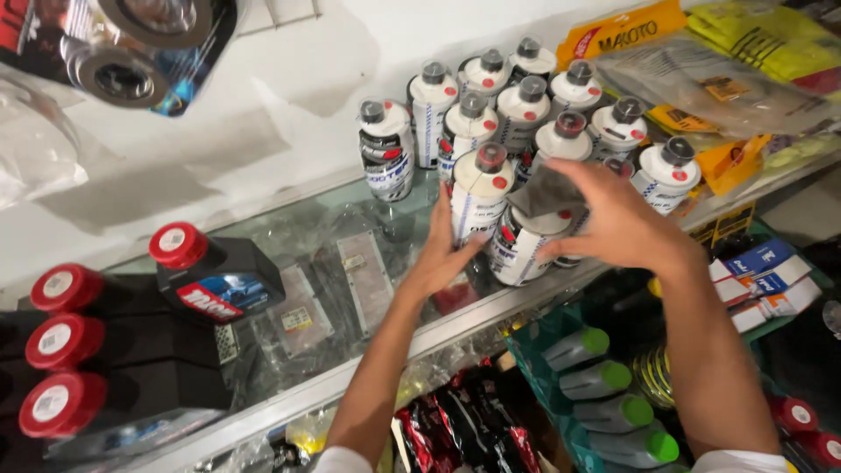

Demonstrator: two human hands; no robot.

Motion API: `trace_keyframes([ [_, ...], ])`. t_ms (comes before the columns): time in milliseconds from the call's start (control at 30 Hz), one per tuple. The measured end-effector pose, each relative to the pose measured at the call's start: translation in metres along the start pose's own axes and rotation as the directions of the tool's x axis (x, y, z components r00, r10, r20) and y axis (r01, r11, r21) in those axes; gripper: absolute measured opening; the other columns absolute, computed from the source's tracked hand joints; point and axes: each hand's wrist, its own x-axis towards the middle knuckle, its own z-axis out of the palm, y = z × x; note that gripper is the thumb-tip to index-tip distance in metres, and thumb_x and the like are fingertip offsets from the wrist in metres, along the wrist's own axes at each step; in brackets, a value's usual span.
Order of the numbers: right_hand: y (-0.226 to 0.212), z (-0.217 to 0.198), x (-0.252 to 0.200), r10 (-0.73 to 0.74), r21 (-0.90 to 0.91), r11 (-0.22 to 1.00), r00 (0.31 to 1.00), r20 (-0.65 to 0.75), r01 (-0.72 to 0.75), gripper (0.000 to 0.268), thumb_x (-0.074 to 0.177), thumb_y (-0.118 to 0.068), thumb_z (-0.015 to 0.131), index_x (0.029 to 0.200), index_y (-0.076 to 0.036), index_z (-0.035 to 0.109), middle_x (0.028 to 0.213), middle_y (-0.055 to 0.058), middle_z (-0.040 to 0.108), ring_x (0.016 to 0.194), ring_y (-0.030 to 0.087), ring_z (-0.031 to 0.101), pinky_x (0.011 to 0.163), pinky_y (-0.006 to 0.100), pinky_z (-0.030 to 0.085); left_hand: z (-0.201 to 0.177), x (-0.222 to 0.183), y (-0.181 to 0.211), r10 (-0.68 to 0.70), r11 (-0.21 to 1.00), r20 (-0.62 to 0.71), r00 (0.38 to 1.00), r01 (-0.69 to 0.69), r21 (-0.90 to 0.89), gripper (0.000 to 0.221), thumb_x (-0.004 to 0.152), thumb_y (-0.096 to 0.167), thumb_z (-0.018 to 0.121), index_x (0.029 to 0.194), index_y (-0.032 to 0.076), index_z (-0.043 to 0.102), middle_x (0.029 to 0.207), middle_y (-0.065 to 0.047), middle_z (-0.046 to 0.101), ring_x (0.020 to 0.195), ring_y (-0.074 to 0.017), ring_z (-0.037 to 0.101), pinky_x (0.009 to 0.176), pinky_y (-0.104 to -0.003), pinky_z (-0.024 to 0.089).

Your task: Organizing and inspecting various bottles of motorcycle oil and lubricant on a shop counter.

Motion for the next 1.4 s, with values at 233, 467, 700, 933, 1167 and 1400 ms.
trace_keyframes([
  [233, 0.01, -0.036, 0.003, -0.055, 0.247, 0.943, 0.834, -0.549, 0.224, 0.034, 0.1, 0.009, 0.069, 0.133, 0.008, 0.059, 0.107, 0.014, 0.065, 0.095, 0.023, 0.058, 0.091, 0.036, 0.048, 0.003, 0.002, -0.03, 0.227, 0.965, -0.12, 0.966, -0.206, 0.164, 0.089, 0.091, 0.008, 0.073, 0.162, 0.007, 0.02, 0.152, -0.019, 0.051, 0.135, -0.0325, 0.055, 0.111, -0.041, 0.045],
  [467, 0.027, -0.008, 0.066, -0.272, 0.31, 0.876, 0.909, -0.315, 0.369, 0.039, 0.092, 0.004, 0.072, 0.131, 0.005, 0.066, 0.118, 0.025, 0.07, 0.117, 0.042, 0.065, 0.107, 0.052, 0.046, 0.015, 0.009, -0.033, 0.153, 0.98, -0.142, 0.978, -0.132, 0.148, 0.087, 0.097, 0.022, 0.073, 0.166, 0.015, 0.019, 0.152, -0.025, 0.044, 0.143, -0.045, 0.043, 0.118, -0.054, 0.039],
  [700, -0.011, -0.01, 0.086, 0.071, 0.15, 0.984, 0.988, 0.134, -0.091, 0.054, 0.092, -0.036, 0.069, 0.142, -0.014, 0.062, 0.131, 0.029, 0.066, 0.124, 0.051, 0.058, 0.108, 0.061, 0.042, 0.018, 0.009, -0.034, 0.066, 0.987, -0.147, 0.987, -0.043, 0.155, 0.088, 0.097, 0.028, 0.072, 0.166, 0.022, 0.019, 0.153, -0.018, 0.045, 0.142, -0.0414, 0.046, 0.115, -0.051, 0.043],
  [933, -0.022, -0.009, 0.036, 0.098, -0.211, 0.975, 0.989, 0.112, -0.072, 0.101, 0.073, -0.071, 0.073, 0.154, -0.013, 0.05, 0.121, 0.029, 0.069, 0.115, 0.051, 0.064, 0.097, 0.062, 0.048, 0.016, 0.006, -0.027, -0.009, 0.989, -0.13, 0.992, 0.028, 0.142, 0.087, 0.096, 0.032, 0.072, 0.165, 0.024, 0.019, 0.158, -0.013, 0.042, 0.143, -0.0394, 0.044, 0.117, -0.053, 0.041],
  [1167, -0.004, 0.01, 0.018, 0.085, -0.348, 0.936, 0.991, 0.101, -0.045, 0.095, 0.068, -0.074, 0.075, 0.141, -0.016, 0.059, 0.12, 0.015, 0.074, 0.121, 0.033, 0.061, 0.101, 0.057, 0.037, 0.026, 0.013, -0.027, -0.012, 0.989, -0.144, 0.989, 0.033, 0.147, 0.089, 0.098, 0.032, 0.071, 0.167, 0.03, 0.014, 0.159, -0.009, 0.039, 0.129, -0.043, 0.057, 0.107, -0.054, 0.051],
  [1400, 0.0, 0.022, 0.015, 0.048, -0.291, 0.955, 0.999, -0.013, -0.05, 0.095, 0.061, -0.072, 0.08, 0.134, -0.016, 0.06, 0.105, 0.013, 0.078, 0.105, 0.033, 0.066, 0.099, 0.054, 0.035, 0.042, 0.018, -0.036, 0.002, 0.984, -0.139, 0.99, 0.023, 0.179, 0.087, 0.099, 0.033, 0.068, 0.166, 0.028, 0.013, 0.157, -0.014, 0.038, 0.131, -0.048, 0.054, 0.104, -0.058, 0.052],
])
